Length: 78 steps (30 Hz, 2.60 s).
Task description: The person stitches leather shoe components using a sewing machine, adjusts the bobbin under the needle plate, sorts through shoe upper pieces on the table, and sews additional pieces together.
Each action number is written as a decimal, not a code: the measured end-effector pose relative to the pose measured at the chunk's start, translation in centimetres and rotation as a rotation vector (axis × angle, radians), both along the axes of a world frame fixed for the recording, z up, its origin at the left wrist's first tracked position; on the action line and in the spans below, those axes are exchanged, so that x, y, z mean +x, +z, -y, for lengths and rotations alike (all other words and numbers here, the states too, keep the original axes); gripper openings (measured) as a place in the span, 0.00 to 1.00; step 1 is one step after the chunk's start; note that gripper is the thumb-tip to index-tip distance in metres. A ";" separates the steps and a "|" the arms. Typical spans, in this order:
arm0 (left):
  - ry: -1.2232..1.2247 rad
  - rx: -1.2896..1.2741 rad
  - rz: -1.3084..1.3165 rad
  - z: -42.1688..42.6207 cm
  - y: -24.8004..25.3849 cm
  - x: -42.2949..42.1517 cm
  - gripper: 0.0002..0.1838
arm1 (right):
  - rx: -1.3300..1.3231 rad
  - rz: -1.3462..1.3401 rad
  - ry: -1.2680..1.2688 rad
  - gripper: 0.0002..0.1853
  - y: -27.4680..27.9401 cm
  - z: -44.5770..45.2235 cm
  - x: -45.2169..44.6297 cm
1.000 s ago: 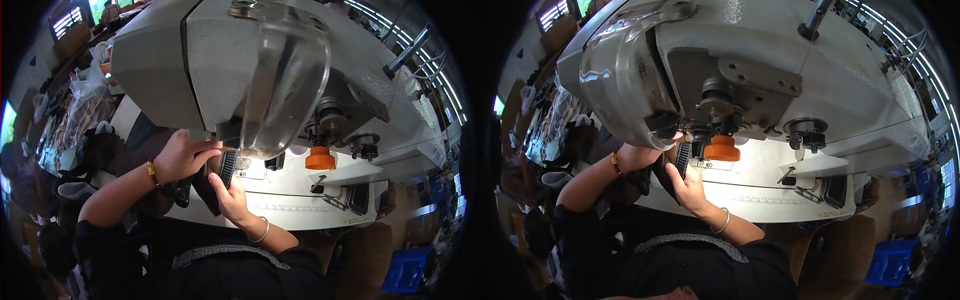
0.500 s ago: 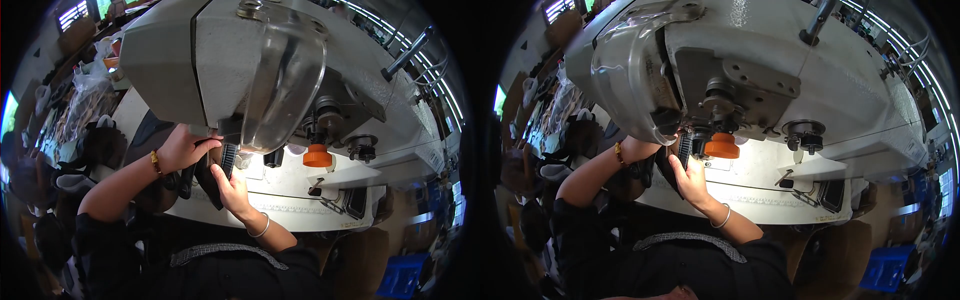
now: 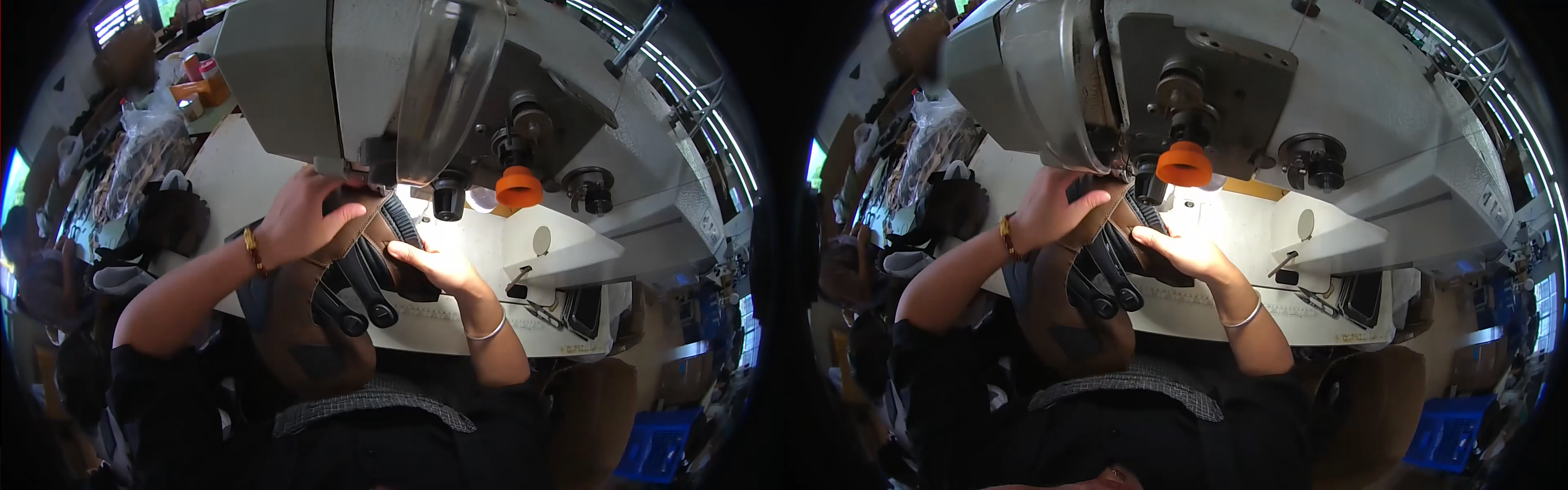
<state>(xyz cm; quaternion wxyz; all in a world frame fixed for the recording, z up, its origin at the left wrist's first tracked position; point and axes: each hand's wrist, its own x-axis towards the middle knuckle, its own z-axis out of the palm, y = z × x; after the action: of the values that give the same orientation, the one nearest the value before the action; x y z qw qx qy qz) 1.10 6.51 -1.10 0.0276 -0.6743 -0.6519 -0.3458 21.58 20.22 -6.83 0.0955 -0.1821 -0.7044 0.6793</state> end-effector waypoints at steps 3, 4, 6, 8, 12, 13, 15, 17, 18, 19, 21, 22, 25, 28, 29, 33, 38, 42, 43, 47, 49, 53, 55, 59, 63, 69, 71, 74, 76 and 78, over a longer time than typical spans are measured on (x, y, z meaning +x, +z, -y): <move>-0.173 -0.068 0.068 -1.8 0.6 -2.0 0.18 | 0.168 -0.044 -0.013 0.17 -0.4 1.4 -0.6; -0.205 -0.100 0.095 -2.0 0.6 -2.5 0.18 | 0.116 -0.129 -0.020 0.17 -3.0 1.6 -1.2; -0.266 -0.171 0.147 -2.6 0.2 -3.4 0.19 | 0.175 -0.176 -0.102 0.15 -2.7 2.7 -1.4; -0.325 -0.164 0.135 -2.8 0.0 -4.1 0.19 | 0.144 -0.207 -0.139 0.14 -1.5 3.6 -1.3; -0.325 -0.186 0.088 -3.2 0.1 -4.5 0.20 | 0.087 -0.231 -0.173 0.14 -1.8 4.1 -1.6; -0.320 -0.185 0.060 -3.4 0.1 -4.6 0.20 | 0.115 -0.247 -0.178 0.13 -1.3 4.3 -1.6; -0.330 -0.236 0.069 -3.8 0.1 -5.0 0.20 | 0.128 -0.275 -0.189 0.13 -1.2 4.4 -1.7; -0.338 -0.263 0.077 -3.9 0.1 -5.3 0.21 | 0.096 -0.301 -0.209 0.13 -1.6 4.4 -2.0; -0.311 -0.249 0.061 -3.7 0.2 -5.0 0.21 | 0.004 -0.272 -0.205 0.12 -1.1 4.5 -1.7; -0.285 -0.237 0.045 -3.5 0.2 -4.8 0.22 | 0.080 -0.298 -0.223 0.13 -1.9 3.9 -1.8; -0.236 -0.212 0.025 -3.0 1.0 -3.6 0.22 | 0.295 -0.241 -0.293 0.13 -0.9 3.3 -0.5; -0.223 -0.225 0.026 -2.7 1.5 -3.0 0.22 | 0.463 -0.222 -0.297 0.17 -0.8 2.1 0.3; -0.231 -0.242 0.105 -2.5 1.4 -2.1 0.20 | 0.740 -0.261 -0.398 0.25 2.1 0.6 2.0; -0.233 -0.421 0.472 -2.7 1.4 -2.3 0.20 | 0.874 -0.265 -0.275 0.24 3.1 -0.5 2.4; -0.268 -0.435 0.584 -3.2 0.7 -2.8 0.19 | 0.954 -0.337 -0.242 0.23 3.0 -0.6 2.1; -0.330 -0.448 0.768 -4.2 -0.5 -4.0 0.17 | 1.051 -0.419 -0.337 0.12 3.0 -0.2 1.1; -0.275 -0.422 0.646 -3.5 0.1 -2.9 0.14 | 1.036 -0.400 -0.368 0.05 2.8 -1.0 0.9; -0.260 -0.345 0.512 -3.9 0.1 -3.3 0.15 | 1.027 -0.353 -0.329 0.09 3.5 -0.9 1.1; -0.268 -0.367 0.443 -4.0 0.5 -3.6 0.16 | 1.022 -0.335 -0.323 0.07 3.7 -0.9 1.2; -0.281 -0.302 0.432 -3.9 0.8 -3.1 0.15 | 1.140 -0.408 -0.346 0.05 3.1 -1.8 0.6; -0.271 -0.335 0.417 -3.7 1.4 -2.9 0.15 | 0.983 -0.362 -0.353 0.07 3.5 -1.5 0.7; -0.256 -0.274 0.310 -4.2 0.9 -3.5 0.18 | 1.191 -0.342 -0.350 0.07 3.8 -1.7 0.6; -0.314 -0.187 0.335 -5.0 -0.7 -4.5 0.19 | 1.382 -0.375 -0.348 0.08 2.9 -2.4 0.4; -0.340 -0.339 0.314 -5.0 0.1 -5.0 0.27 | 1.046 -0.381 -0.419 0.09 1.8 -3.1 -0.1; -0.326 -0.310 0.221 -5.0 0.1 -5.0 0.26 | 0.956 -0.404 -0.418 0.08 1.7 -3.2 -0.4; -0.302 -0.280 0.017 -5.5 -0.4 -5.8 0.23 | 1.105 -0.395 -0.436 0.05 2.0 -1.8 0.1; -0.307 -0.313 0.016 -5.8 -0.7 -6.0 0.21 | 1.098 -0.398 -0.503 0.03 1.9 -0.7 0.1; -0.257 -0.188 -0.150 -5.5 -0.3 -5.0 0.16 | 1.369 -0.161 -0.593 0.04 0.3 2.6 0.4; -0.097 -0.162 -0.173 -3.9 1.3 -2.2 0.14 | 0.314 -0.356 -0.511 0.12 -0.6 5.5 0.7; -0.006 -0.241 -0.070 -2.2 2.2 -0.6 0.13 | -0.111 -0.262 -0.408 0.19 -1.1 6.7 0.9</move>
<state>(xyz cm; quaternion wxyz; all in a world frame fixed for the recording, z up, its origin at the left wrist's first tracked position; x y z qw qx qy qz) 0.49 8.74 1.12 -0.0320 -0.6863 -0.6853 -0.2414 22.49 13.52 -7.88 0.3110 -0.2358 -0.5965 0.7013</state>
